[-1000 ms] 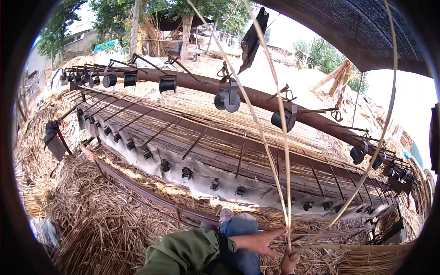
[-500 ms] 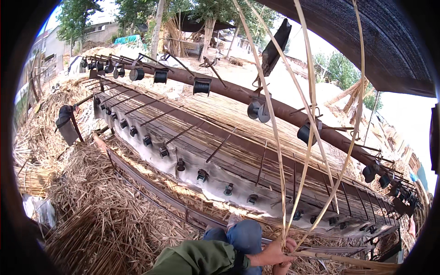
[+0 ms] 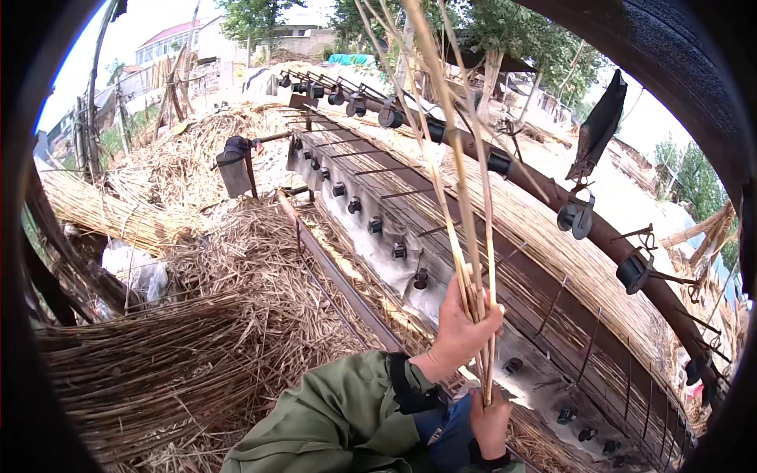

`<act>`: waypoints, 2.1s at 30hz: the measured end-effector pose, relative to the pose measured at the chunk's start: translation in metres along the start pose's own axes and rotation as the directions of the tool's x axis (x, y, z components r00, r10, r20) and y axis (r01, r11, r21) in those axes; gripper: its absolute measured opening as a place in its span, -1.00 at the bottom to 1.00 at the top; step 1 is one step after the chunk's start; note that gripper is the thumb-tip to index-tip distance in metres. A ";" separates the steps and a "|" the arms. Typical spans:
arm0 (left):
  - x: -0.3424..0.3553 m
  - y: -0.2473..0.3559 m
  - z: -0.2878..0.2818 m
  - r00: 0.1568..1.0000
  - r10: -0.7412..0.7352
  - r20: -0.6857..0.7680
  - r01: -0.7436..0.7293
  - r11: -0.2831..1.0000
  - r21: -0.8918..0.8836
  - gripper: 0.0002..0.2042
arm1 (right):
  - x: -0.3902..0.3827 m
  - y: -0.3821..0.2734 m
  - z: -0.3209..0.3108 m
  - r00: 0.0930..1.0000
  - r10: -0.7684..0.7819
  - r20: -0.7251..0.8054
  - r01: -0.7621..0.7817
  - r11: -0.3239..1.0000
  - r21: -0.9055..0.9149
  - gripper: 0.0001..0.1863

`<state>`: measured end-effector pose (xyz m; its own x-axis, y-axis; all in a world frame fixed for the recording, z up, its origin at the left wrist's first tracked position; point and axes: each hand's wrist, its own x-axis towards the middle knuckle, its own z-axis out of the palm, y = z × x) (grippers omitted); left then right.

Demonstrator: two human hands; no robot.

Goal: Feeding reeds and bamboo strips into a mechanical weaving machine to produce mats.

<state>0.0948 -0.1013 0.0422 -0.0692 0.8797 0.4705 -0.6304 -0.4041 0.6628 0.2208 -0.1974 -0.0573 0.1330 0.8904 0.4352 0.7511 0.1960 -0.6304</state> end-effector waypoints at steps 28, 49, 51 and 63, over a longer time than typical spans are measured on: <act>-0.090 -0.036 -0.085 0.704 -0.511 0.494 0.484 0.853 0.193 -0.75 | -0.075 0.032 -0.049 0.977 0.097 0.189 -0.107 0.993 0.046 -0.83; -0.122 -0.042 -0.089 0.833 -0.553 0.023 0.551 0.833 0.046 -0.77 | -0.064 0.039 -0.087 0.918 -0.357 -0.169 0.207 0.799 -0.565 -0.75; -0.118 -0.036 -0.086 0.835 -0.549 -0.027 0.547 0.835 -0.055 -0.78 | -0.060 0.034 -0.100 0.970 -0.239 0.051 0.209 0.702 -0.681 -0.69; -0.064 -0.038 -0.102 0.862 -0.491 -0.123 0.484 0.871 -0.088 -0.73 | -0.085 0.066 -0.142 0.948 -0.243 0.205 0.312 0.834 -0.454 -0.63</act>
<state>0.0447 -0.1167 -0.0721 0.1549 0.9879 0.0084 -0.6504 0.0956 0.7536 0.3510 -0.3191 -0.0445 -0.1891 0.8810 0.4338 0.9620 0.2547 -0.0980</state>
